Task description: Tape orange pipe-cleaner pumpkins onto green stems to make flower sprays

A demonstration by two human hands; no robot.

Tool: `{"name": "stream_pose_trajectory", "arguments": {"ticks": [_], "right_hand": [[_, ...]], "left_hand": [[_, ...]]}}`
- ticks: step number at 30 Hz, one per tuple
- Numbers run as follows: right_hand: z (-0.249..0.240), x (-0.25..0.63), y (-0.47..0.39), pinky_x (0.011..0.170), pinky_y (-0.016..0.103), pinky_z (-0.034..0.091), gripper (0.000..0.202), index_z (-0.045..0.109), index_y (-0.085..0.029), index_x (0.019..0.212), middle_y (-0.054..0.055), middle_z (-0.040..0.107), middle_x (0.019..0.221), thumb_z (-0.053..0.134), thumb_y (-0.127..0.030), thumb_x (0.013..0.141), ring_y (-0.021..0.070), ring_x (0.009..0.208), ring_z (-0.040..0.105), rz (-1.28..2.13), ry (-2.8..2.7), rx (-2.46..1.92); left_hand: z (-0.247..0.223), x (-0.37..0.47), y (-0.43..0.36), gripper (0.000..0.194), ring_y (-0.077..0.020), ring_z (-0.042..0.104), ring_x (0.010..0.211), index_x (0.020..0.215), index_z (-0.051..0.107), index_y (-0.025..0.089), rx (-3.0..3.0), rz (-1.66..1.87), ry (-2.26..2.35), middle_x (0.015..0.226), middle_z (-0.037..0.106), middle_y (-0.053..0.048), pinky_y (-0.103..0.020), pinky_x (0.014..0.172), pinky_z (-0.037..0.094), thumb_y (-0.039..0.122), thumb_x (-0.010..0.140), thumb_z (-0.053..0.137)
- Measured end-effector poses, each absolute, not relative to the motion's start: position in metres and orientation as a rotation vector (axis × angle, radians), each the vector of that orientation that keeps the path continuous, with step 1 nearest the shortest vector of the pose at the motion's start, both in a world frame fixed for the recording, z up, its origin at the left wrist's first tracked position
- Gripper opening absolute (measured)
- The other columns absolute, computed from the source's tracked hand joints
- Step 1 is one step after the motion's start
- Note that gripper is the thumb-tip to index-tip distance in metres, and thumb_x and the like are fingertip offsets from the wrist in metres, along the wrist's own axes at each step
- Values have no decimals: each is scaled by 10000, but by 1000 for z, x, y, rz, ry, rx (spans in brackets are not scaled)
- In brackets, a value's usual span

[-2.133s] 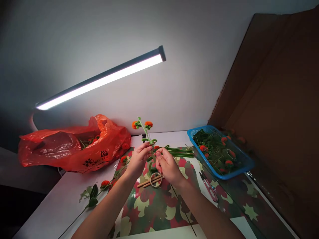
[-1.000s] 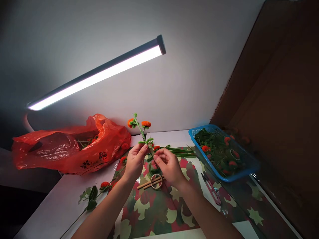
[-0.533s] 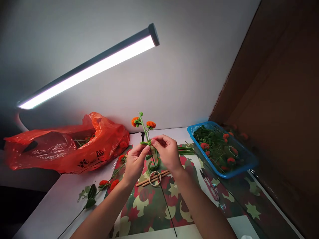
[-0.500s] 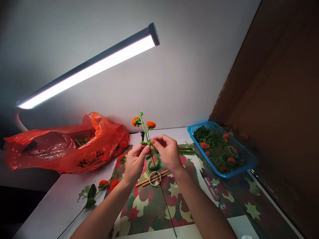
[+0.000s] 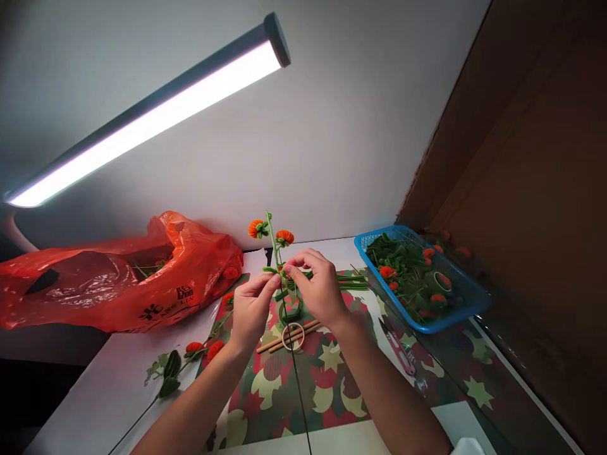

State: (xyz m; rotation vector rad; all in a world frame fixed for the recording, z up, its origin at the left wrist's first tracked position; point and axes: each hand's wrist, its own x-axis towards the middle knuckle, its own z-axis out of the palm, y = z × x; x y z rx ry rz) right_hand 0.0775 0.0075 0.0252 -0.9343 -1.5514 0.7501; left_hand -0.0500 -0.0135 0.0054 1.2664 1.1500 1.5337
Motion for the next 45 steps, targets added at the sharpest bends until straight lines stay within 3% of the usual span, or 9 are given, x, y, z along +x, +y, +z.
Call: {"name": "stream_pose_trajectory", "arguments": {"ticks": [5,15,29,36,45], "right_hand": [[24,83,13,678,273,426,124,590,-189,718,27,584,775,542,-252,813,159,764,549,698,-1464,-951],[25,78,9,706,277,444,98,575,-197,735,24,559,781,550,-237,821,155,771,542,681,-1365,-853],[13,72,11,704,288,434,82,587,-195,734,17,557,775,567,-197,814,147,766,536,759,-1440,-750],[13,69,8,700,268,432,92,579,-190,727,13,536,782,565,-196,817,138,770,531,791,-1396,-768],[17,76,9,696,283,429,95,579,-187,717,15,557,761,572,-190,812,145,760,533,733,-1461,-797]], "left_hand": [[0,-51,-10,189,-126,466,650,637,675,165,1165,1458,1088,660,565,-5,-241,634,383,323,730,631],[1,-49,-14,272,-122,413,643,550,578,167,1238,1425,1027,635,465,0,-242,619,348,318,776,592],[1,-51,-15,282,-116,407,668,547,557,159,1281,1462,977,648,465,6,-246,630,336,268,807,565],[-4,-51,-13,189,-92,386,622,648,612,155,1157,1412,905,634,469,19,-221,585,326,278,791,592],[-2,-51,-14,203,-98,383,634,641,609,146,1102,1438,921,627,458,16,-224,599,341,288,785,595]]}}
